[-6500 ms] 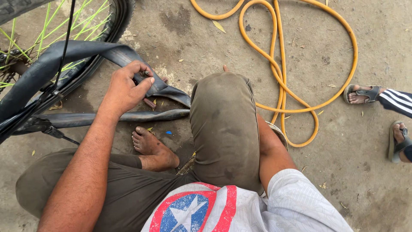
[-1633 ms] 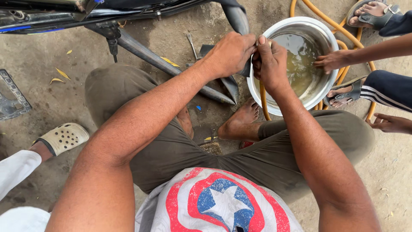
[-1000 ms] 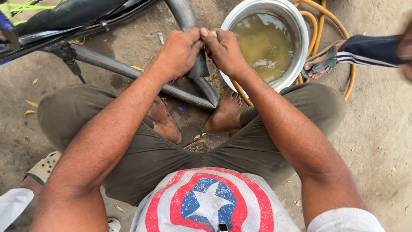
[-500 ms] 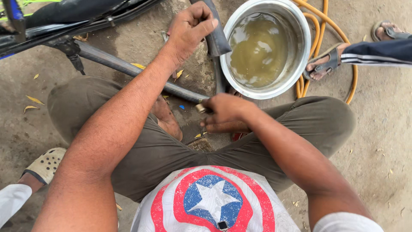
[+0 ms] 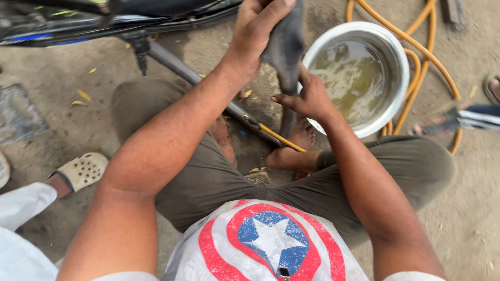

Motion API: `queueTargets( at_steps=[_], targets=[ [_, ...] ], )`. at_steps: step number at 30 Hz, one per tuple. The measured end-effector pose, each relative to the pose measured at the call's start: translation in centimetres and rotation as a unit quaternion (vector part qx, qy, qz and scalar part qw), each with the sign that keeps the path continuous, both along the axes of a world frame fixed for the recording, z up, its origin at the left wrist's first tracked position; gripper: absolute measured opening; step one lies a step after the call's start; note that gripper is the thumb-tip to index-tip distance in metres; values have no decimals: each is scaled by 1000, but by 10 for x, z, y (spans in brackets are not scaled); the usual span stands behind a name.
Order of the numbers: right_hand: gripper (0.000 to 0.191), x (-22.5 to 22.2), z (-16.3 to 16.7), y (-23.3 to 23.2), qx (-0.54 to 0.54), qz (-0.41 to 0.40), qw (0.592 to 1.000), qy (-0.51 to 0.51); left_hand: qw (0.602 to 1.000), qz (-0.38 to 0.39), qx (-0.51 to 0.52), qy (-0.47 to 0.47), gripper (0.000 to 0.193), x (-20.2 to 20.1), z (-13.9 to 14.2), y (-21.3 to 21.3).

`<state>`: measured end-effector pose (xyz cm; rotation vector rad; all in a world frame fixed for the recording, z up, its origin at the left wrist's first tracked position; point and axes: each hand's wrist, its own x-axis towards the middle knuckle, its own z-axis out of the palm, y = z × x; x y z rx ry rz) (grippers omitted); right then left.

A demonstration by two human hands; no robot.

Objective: The person works on a bicycle inner tube at an outdoor repair spot. They handle the wheel and fender, manipulate a small patch on the tube, inflate the tube with a hand pump, then submerge sections of the tube in a basin of water to check for air bubbles.

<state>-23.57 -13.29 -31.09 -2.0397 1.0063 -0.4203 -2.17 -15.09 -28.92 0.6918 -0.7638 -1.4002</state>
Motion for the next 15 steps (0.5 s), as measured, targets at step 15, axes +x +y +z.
queueTargets(
  at_steps=[15],
  targets=[
    [22, -194, 125, -58, 53, -451, 891, -12, 938, 169, -17, -301, 26, 13, -12, -27]
  ],
)
